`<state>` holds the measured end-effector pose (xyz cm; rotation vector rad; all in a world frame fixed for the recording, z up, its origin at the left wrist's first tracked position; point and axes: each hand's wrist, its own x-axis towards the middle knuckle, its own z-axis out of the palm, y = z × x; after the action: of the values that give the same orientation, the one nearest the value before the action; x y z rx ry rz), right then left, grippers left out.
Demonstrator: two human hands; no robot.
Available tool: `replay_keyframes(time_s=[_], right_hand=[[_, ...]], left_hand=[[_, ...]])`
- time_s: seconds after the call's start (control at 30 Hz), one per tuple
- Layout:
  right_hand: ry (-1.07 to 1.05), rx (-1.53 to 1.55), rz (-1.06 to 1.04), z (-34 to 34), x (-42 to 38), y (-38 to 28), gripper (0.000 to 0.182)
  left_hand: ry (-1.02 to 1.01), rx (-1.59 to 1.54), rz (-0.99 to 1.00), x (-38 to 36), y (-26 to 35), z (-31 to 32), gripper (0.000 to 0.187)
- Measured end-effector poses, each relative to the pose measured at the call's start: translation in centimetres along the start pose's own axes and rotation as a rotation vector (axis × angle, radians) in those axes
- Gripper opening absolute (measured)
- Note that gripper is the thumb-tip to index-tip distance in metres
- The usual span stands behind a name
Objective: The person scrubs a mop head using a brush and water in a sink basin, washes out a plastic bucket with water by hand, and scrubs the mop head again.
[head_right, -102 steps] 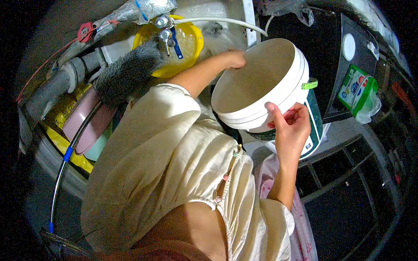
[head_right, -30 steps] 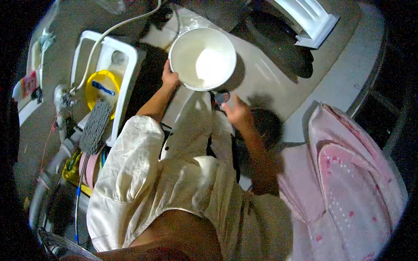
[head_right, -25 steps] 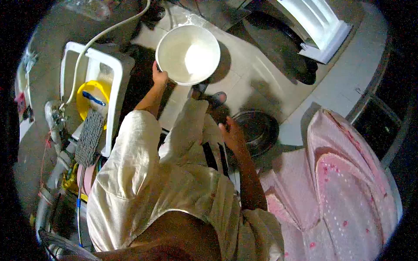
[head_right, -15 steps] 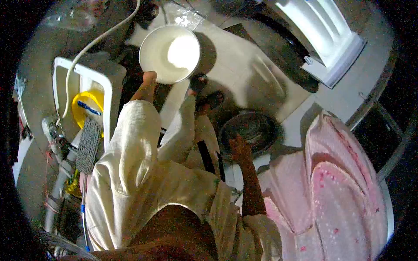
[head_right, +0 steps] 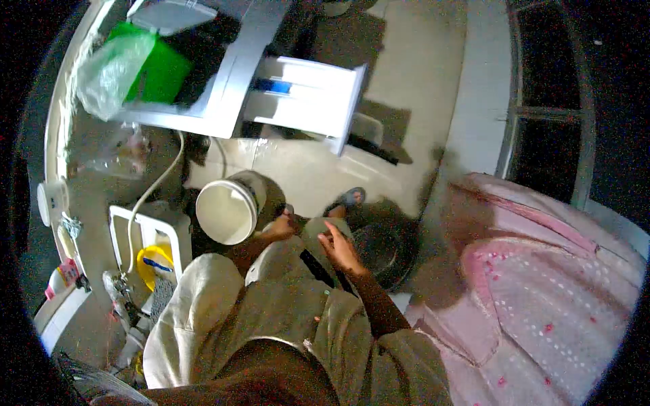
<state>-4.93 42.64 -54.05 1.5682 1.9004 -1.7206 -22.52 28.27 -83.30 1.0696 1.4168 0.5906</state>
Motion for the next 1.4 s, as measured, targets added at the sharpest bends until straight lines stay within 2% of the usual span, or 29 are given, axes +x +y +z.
replay_keyframes(time_s=[0.03,0.07,0.1,0.2,0.23,0.27,0.33,0.37,0.4,0.47,0.53,0.57,0.6,0.67,0.7,0.77,0.8,0.87,0.93,1.0,1.03,1.1,1.2,1.27,1.3,1.33,1.4], right_hand=[[0.015,0.009,-0.014,-2.1,0.1,0.6,0.052],[0.017,0.017,-0.044,-4.2,0.4,2.2,0.052],[0.015,0.023,-0.073,-6.7,0.6,3.7,0.051],[0.019,0.011,-0.049,-15.9,1.1,7.2,0.048],[0.119,-0.018,-0.2,-18.9,1.8,8.7,0.042],[0.11,-0.031,-0.219,-22.4,4.0,10.1,0.042],[0.142,0.046,-0.143,-27.7,5.1,12.2,0.037],[0.145,-0.042,-0.076,-30.8,5.4,10.6,0.035],[0.15,-0.137,-0.021,-34.6,6.6,8.5,0.034],[0.279,-0.148,-0.199,-39.1,9.9,6.5,0.033],[0.227,-0.095,-0.212,-43.1,13.2,1.0,0.033],[0.207,-0.115,-0.261,-44.6,15.4,-1.0,0.034],[0.184,-0.134,-0.309,-45.9,17.6,-2.7,0.035],[0.092,-0.091,-0.403,-47.9,22.8,-5.6,0.036],[0.079,-0.1,-0.404,-48.8,25.0,-6.6,0.036],[-0.032,0.068,-0.339,-50.2,28.6,-8.8,0.036],[-0.034,0.055,-0.347,-51.0,30.4,-8.5,0.036],[-0.034,-0.025,-0.283,-53.2,34.8,-5.3,0.036],[-0.09,-0.092,-0.062,-56.1,37.0,-2.2,0.035],[-0.2,-0.161,0.134,-60.1,40.0,3.3,0.036],[-0.255,-0.226,0.231,-62.0,41.2,5.6,0.036],[-0.07,0.008,0.528,-64.2,38.5,3.8,0.043],[-0.133,-0.025,0.564,-69.6,40.1,6.1,0.05],[-0.095,0.041,0.68,-72.0,42.8,4.9,0.055],[-0.089,0.109,0.687,-73.5,45.7,6.0,0.055],[-0.102,0.096,0.693,-74.5,48.3,5.2,0.055],[-0.158,0.321,0.54,-76.2,53.6,3.2,0.047]], left_hand=[[-0.059,-0.11,0.073,0.9,3.5,1.1,0.039],[-0.212,-0.076,0.01,0.8,12.1,-0.2,0.042],[-0.21,-0.062,0.013,1.8,17.0,0.2,0.042],[-0.112,0.078,0.034,5.7,28.7,1.0,0.041],[-0.053,0.1,0.078,7.4,32.2,0.6,0.04],[0.01,0.122,0.122,10.0,34.6,-0.1,0.039],[0.198,0.021,0.077,13.2,38.2,-0.3,0.037],[0.248,-0.114,0.054,14.5,39.9,-0.3,0.039],[0.299,-0.095,0.031,16.3,40.7,0.1,0.04],[0.416,0.089,0.124,18.9,40.4,0.5,0.042],[0.457,0.324,0.047,20.4,41.3,0.4,0.046],[0.417,0.364,-0.067,20.8,42.1,0.0,0.053],[0.478,0.509,-0.07,21.6,40.9,0.8,0.057],[0.454,0.611,-0.248,22.7,41.3,0.6,0.059],[0.46,0.6,-0.258,23.3,41.3,0.7,0.059],[0.441,0.5,-0.483,24.7,40.9,0.4,0.061],[0.468,0.431,-0.491,25.4,40.6,0.3,0.061],[0.55,0.416,-0.498,26.4,40.7,0.3,0.061],[0.593,0.356,-0.493,27.7,41.0,0.9,0.061],[0.695,0.437,-0.526,28.9,41.1,0.6,0.06],[0.675,0.312,-0.622,29.5,42.2,0.0,0.059],[0.706,0.259,-0.641,30.4,42.4,-0.4,0.058],[0.765,0.246,-0.699,31.7,42.7,-0.7,0.055],[0.676,0.269,-0.876,32.5,43.6,-1.3,0.054],[0.779,0.271,-0.816,33.0,39.6,0.9,0.052],[0.679,0.232,-0.921,33.2,41.0,0.0,0.052],[0.419,0.185,-1.096,33.8,43.8,-2.1,0.053]])
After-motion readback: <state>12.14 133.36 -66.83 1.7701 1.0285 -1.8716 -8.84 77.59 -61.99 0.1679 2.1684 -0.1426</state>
